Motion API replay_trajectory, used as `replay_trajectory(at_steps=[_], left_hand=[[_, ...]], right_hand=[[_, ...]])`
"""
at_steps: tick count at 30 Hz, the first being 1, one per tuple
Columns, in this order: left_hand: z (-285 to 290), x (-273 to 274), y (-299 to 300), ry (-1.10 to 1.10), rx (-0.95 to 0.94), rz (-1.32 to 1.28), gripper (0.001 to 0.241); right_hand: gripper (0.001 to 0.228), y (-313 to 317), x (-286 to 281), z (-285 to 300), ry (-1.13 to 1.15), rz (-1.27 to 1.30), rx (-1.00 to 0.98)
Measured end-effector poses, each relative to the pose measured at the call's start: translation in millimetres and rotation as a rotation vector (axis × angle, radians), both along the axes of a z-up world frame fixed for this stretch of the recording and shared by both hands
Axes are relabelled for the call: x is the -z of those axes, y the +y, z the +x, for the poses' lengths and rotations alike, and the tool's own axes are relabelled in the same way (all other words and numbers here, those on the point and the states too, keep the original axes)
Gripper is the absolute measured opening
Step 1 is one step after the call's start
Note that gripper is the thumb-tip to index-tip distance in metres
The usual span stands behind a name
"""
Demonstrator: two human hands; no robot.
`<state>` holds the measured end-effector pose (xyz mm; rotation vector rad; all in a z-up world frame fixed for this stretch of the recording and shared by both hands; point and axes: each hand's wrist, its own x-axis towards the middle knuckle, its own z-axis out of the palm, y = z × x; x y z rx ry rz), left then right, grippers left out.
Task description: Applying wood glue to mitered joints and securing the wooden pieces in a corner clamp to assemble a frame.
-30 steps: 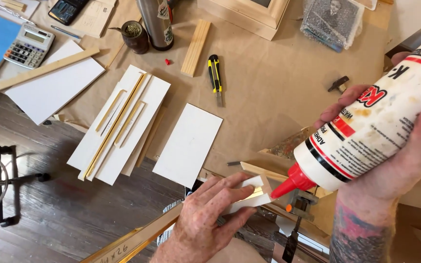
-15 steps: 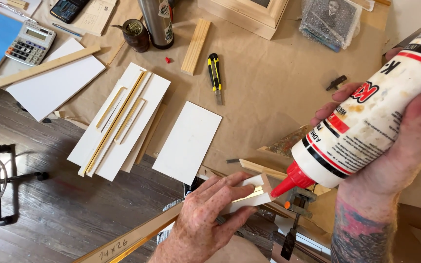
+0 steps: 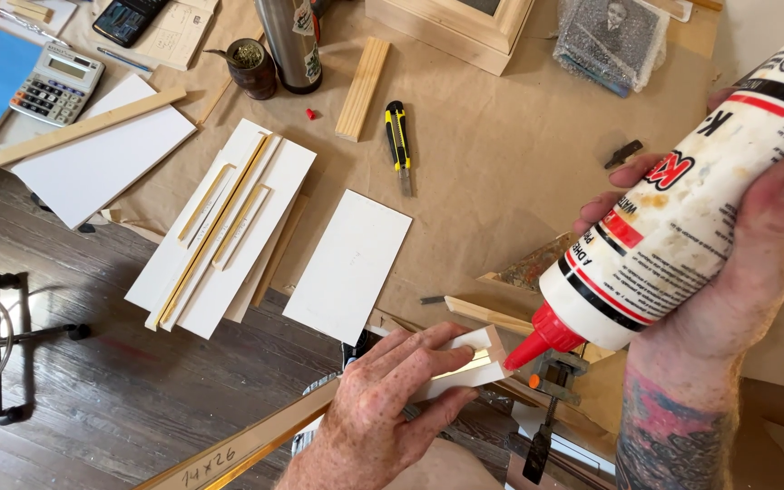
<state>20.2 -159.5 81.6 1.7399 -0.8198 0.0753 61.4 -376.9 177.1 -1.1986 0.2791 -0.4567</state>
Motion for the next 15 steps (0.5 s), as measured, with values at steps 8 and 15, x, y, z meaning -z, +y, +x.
replay_trajectory(at_steps=[8, 15], left_hand=[[-0.3, 1.3, 0.5, 0.004, -0.004, 0.004, 0.029], [0.1, 2.6, 0.9, -0.018, -0.004, 0.004, 0.028]], right_hand=[[0.084, 7.4, -4.5, 2.1, 0.037, -0.024, 0.040], [0.082, 10.7, -5.6, 3.4, 0.050, -0.045, 0.074]])
